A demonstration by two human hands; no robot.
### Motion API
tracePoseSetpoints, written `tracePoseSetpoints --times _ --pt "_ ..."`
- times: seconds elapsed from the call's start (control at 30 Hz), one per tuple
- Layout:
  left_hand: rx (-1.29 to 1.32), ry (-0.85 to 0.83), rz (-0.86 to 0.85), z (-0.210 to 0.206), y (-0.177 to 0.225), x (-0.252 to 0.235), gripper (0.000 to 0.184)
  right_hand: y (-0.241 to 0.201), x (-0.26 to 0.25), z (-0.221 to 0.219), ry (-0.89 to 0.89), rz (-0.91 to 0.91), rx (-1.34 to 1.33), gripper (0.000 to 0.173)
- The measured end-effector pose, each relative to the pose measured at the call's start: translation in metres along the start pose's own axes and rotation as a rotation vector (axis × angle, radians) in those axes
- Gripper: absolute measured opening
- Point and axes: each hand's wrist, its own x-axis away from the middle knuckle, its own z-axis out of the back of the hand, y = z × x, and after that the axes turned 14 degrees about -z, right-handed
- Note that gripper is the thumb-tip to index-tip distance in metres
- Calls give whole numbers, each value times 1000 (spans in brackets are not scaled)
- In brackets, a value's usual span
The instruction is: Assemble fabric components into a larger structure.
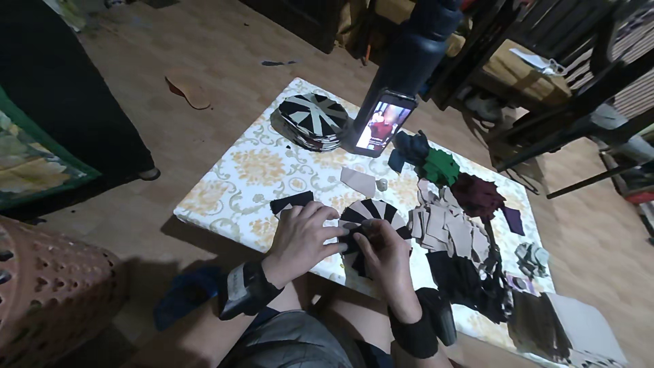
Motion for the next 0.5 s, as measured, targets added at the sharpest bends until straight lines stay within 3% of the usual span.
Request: tracePoseSetpoints --times 0.3,0.5 --pt "-28 -17 -2 1 0 -1 29 -1 1 -4 244 70 391 21" --pt "10 6 -18 1 -1 -2 34 12 9 27 286 103 149 17"
